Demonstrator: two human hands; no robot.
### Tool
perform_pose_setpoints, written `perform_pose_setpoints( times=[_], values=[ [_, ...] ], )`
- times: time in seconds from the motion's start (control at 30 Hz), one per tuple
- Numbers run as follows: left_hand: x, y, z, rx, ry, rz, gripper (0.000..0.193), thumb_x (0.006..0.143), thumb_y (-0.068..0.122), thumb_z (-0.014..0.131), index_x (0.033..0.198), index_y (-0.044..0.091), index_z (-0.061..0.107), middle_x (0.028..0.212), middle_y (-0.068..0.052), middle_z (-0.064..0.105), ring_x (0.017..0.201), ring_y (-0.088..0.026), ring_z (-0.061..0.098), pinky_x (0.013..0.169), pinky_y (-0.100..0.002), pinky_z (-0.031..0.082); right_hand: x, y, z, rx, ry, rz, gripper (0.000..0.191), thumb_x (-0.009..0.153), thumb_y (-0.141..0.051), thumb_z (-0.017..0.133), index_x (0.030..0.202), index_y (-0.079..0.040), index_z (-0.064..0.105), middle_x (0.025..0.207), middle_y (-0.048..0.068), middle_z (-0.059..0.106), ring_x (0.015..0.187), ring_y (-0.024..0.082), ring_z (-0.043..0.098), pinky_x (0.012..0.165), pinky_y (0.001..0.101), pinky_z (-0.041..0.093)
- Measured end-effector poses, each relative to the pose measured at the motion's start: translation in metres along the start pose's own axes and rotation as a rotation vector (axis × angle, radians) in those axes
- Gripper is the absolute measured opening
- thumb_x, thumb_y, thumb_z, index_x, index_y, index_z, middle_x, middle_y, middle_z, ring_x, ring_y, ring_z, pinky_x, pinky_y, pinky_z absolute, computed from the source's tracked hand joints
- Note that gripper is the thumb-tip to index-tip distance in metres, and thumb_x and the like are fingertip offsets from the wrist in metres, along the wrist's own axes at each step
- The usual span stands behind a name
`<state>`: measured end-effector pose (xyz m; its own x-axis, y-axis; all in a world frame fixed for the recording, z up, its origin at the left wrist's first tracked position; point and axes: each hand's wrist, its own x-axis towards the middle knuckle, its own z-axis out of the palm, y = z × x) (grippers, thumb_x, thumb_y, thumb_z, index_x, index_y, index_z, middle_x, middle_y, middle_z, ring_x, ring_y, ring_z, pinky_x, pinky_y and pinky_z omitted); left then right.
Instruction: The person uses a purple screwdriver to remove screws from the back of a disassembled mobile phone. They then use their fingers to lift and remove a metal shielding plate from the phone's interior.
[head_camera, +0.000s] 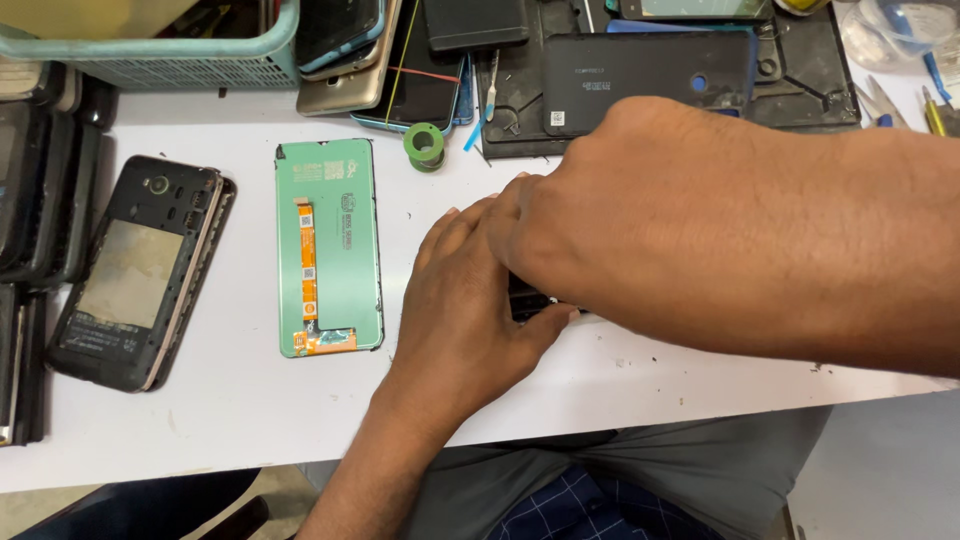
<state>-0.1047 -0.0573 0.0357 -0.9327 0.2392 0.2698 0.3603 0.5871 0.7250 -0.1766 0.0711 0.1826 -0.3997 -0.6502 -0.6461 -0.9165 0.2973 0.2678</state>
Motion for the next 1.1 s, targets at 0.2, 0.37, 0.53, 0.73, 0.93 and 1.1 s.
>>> perform_pose_setpoints(
  times=[0.2, 0.37, 0.53, 0.73, 0.93, 1.1],
  values=[
    [-0.002, 0.000, 0.001, -0.038, 0.024, -0.021, 0.101, 0.066, 0.025, 0.092, 0.149, 0.000, 0.041, 0.135, -0.020, 0.062, 0.134, -0.037, 0.053, 0.118, -0.055, 0.032, 0.008, -0.002, 0.004, -0.016, -0.141, 0.007, 0.013, 0.078, -0.019, 0.075, 0.083, -0.009, 0.069, 0.075, 0.009, 0.071, 0.070, 0.026, 0.072, 0.060, 0.0369, 0.057],
    [-0.002, -0.001, 0.002, -0.023, 0.034, -0.006, 0.101, 0.066, 0.025, 0.092, 0.149, 0.000, 0.041, 0.137, -0.022, 0.061, 0.133, -0.038, 0.054, 0.117, -0.056, 0.032, 0.009, -0.004, -0.002, 0.059, -0.122, 0.041, 0.022, 0.082, -0.020, 0.074, 0.093, -0.002, 0.065, 0.075, 0.009, 0.071, 0.068, 0.025, 0.074, 0.057, 0.0357, 0.059],
    [-0.003, -0.002, 0.003, -0.036, 0.018, -0.034, 0.100, 0.065, 0.024, 0.092, 0.148, 0.000, 0.041, 0.136, -0.023, 0.060, 0.132, -0.040, 0.054, 0.116, -0.057, 0.031, 0.009, -0.003, -0.004, 0.041, -0.141, -0.004, 0.017, 0.082, -0.017, 0.072, 0.088, -0.003, 0.066, 0.079, 0.010, 0.070, 0.069, 0.025, 0.073, 0.057, 0.0360, 0.058],
    [-0.002, -0.002, 0.002, -0.048, 0.040, -0.007, 0.099, 0.067, 0.024, 0.091, 0.149, -0.002, 0.041, 0.137, -0.023, 0.059, 0.133, -0.040, 0.052, 0.117, -0.057, 0.030, 0.010, -0.004, -0.001, 0.018, -0.199, 0.011, 0.019, 0.083, -0.018, 0.072, 0.091, -0.001, 0.067, 0.077, 0.011, 0.071, 0.068, 0.025, 0.073, 0.060, 0.0363, 0.059],
    [-0.001, 0.001, 0.000, -0.058, 0.022, -0.023, 0.094, 0.068, 0.022, 0.090, 0.146, -0.003, 0.044, 0.131, -0.018, 0.063, 0.132, -0.036, 0.054, 0.118, -0.055, 0.033, 0.011, -0.006, -0.002, 0.024, -0.099, -0.052, 0.024, 0.080, -0.014, 0.072, 0.098, 0.001, 0.063, 0.088, 0.012, 0.071, 0.073, 0.025, 0.072, 0.061, 0.0367, 0.058],
    [-0.003, -0.001, 0.003, -0.051, 0.039, 0.001, 0.092, 0.070, 0.021, 0.089, 0.146, -0.004, 0.044, 0.134, -0.018, 0.062, 0.133, -0.036, 0.053, 0.118, -0.055, 0.031, 0.010, -0.005, -0.013, 0.135, -0.139, -0.041, 0.014, 0.081, -0.014, 0.070, 0.091, -0.006, 0.065, 0.085, 0.009, 0.070, 0.075, 0.025, 0.072, 0.064, 0.0373, 0.057]
  ],
)
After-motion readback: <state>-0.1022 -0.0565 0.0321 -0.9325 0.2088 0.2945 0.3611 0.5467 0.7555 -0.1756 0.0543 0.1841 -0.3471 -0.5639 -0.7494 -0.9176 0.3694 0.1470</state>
